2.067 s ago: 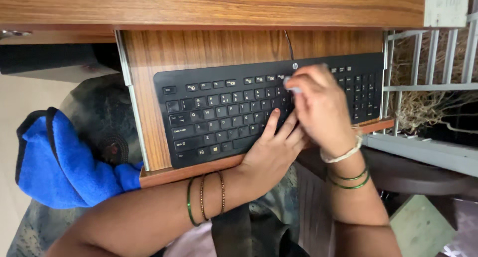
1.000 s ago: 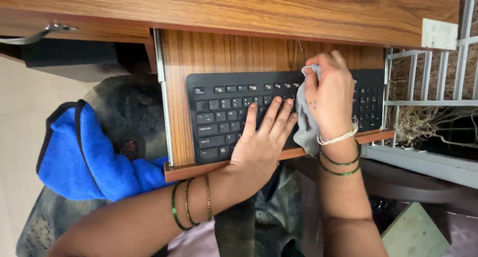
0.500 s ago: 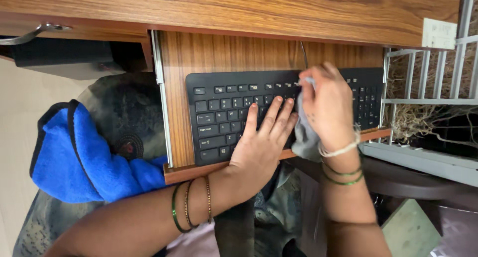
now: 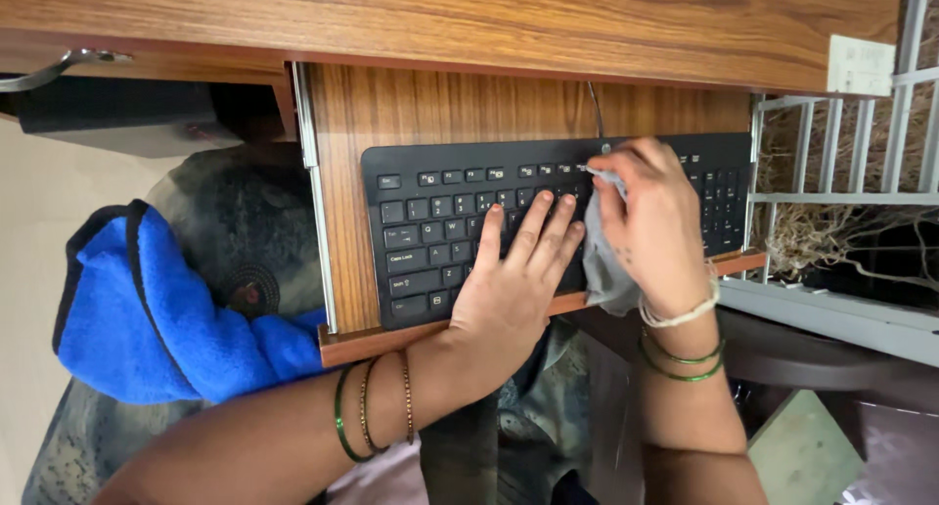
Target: The person cleans a keyboard and its wooden drawer by wiping the surfaces with blue and grey cloths, removing keys, and using a small object to clean between the key slots.
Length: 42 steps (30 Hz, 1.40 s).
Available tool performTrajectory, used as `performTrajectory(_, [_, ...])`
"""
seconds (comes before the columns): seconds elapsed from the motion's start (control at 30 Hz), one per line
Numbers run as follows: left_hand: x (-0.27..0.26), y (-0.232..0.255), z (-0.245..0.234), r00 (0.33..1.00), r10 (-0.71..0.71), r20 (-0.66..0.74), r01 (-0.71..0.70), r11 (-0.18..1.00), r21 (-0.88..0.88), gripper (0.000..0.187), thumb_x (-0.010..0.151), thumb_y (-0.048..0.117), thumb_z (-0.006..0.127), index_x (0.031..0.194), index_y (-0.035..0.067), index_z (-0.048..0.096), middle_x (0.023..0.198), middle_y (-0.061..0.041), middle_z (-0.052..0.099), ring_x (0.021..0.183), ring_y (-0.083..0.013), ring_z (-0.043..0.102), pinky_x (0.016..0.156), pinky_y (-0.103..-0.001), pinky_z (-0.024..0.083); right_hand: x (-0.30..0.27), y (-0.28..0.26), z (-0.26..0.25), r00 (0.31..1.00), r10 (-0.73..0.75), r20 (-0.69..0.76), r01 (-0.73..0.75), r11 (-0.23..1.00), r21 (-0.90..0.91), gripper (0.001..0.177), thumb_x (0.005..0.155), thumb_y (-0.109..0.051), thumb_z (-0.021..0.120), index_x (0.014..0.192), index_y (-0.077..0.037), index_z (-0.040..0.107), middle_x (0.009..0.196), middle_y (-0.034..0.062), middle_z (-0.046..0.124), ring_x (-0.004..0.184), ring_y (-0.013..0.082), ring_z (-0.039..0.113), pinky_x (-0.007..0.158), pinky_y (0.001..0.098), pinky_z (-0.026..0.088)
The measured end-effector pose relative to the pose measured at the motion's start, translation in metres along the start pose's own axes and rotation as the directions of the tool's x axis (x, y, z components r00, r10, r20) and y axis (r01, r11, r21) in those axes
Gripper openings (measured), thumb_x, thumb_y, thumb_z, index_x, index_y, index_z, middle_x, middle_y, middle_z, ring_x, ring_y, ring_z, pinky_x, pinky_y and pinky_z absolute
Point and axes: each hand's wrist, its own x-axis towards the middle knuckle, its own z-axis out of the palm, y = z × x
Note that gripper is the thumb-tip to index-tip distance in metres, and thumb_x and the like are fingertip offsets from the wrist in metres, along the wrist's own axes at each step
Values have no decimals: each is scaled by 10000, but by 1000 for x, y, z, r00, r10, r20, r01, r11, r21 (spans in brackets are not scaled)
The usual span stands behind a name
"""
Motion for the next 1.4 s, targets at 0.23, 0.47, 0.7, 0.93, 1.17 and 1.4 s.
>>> performTrajectory(0.23, [0,0,0,1000,3,0,-3,999,54,783,906,336,509,1572,-3,276,1645,-217,189,1512,-383,177,1143,-634,221,5,-5,4,998,68,14,-69,991,119,101,923,-95,735,990,-29,699,955,161,678,922,369,656,790,427,513])
performTrajectory(0.47, [1,1,6,1000,9,-6,-9,999,51,763,909,362,513,1547,-10,319,1639,-216,212,1514,-389,188,1139,-648,223,24,-14,20,973,222,-65,-209,964,164,145,939,-147,755,983,-27,685,895,170,701,822,359,685,707,431,522])
performTrajectory(0.7, [3,1,5,999,13,29,-14,1000,5,790,902,400,525,1542,-14,318,1625,-213,228,1510,-388,169,1136,-658,217,9,-25,13,997,57,-44,-56,998,12,110,962,-105,734,965,-3,693,954,176,654,960,391,629,822,463,506])
performTrajectory(0.93, [2,1,3,1000,14,14,-15,999,31,785,878,369,530,1542,-7,345,1634,-186,227,1505,-383,179,1137,-651,224,-5,-30,-3,1000,-7,-9,7,998,57,159,956,-60,682,1098,0,722,1086,154,635,1028,366,614,875,442,519])
performTrajectory(1.17, [2,0,-1,997,53,55,-58,995,87,728,921,362,522,1522,-21,375,1608,-204,231,1505,-411,170,1127,-679,222,11,-32,5,997,-51,52,45,992,115,64,940,-19,653,996,-10,685,1032,140,651,1023,369,626,867,447,521])
performTrajectory(1.4, [-1,-1,-2,1000,17,-18,-16,999,28,848,858,405,531,1565,1,293,1637,-195,213,1499,-381,180,1133,-652,220,9,2,-8,995,60,76,-58,998,-25,31,942,-28,666,966,-23,685,966,170,631,971,394,622,809,474,511])
